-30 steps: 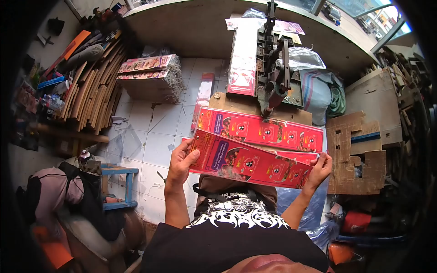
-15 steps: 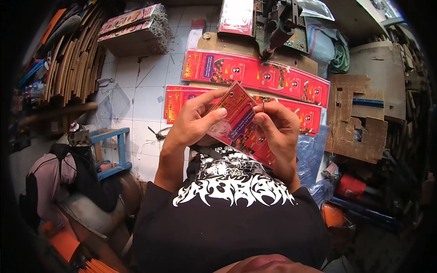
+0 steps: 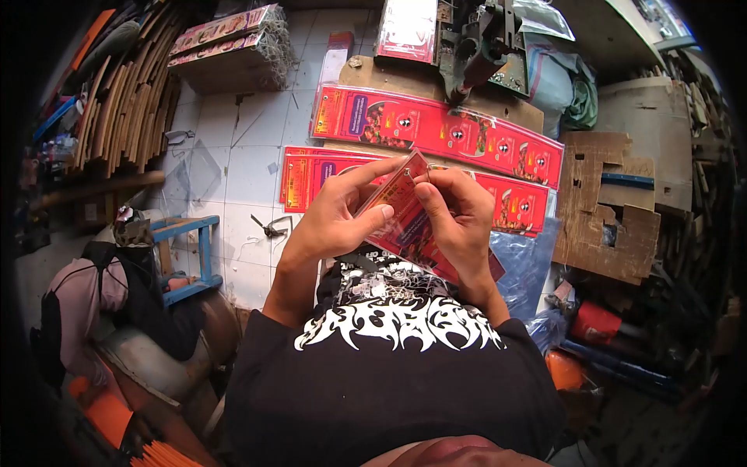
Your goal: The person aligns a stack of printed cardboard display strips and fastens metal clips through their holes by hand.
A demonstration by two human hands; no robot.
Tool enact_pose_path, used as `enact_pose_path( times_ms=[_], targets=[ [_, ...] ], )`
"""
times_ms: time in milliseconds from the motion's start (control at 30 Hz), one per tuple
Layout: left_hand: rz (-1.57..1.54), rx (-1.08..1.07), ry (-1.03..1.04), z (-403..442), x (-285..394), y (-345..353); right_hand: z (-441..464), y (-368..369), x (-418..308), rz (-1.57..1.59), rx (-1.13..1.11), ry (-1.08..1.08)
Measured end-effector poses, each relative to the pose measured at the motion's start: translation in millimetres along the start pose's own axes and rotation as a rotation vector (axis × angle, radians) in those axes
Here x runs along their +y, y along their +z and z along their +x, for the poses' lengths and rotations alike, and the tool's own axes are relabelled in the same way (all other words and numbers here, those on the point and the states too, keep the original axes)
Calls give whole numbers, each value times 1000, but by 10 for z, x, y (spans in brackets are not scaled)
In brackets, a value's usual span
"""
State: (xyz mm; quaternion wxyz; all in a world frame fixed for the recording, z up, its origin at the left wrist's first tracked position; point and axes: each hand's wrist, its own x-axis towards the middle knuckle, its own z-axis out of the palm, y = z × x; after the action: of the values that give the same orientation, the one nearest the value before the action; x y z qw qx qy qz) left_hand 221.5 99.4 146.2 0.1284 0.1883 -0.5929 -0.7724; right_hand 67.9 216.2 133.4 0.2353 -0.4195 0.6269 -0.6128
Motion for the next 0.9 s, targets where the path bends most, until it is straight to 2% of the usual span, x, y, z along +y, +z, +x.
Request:
enact_pose_path(
  times_ms=[33, 133, 233, 367, 700, 833, 900],
  targets=[
    [-18, -16, 81, 4, -27, -3, -3, 3, 11, 0, 0, 7],
    [-115, -66, 13, -2, -20, -34, 2, 13, 58, -12, 15, -47],
    [-124, -76, -17, -40, -57, -72, -42, 39, 22, 113, -14, 36],
    [-122, -63, 41, -93, -149, -113, -110, 69, 15, 169, -8, 92],
    [-223, -93, -4, -194, -259, -240, -173, 66, 88, 215, -87, 148],
    [-290, -2, -25, -209, -427, -305, -227, 24, 7, 246, -98, 197],
    [-430, 90, -17, -225, -434, -342, -244, -16, -25, 219, -158, 131]
  ],
)
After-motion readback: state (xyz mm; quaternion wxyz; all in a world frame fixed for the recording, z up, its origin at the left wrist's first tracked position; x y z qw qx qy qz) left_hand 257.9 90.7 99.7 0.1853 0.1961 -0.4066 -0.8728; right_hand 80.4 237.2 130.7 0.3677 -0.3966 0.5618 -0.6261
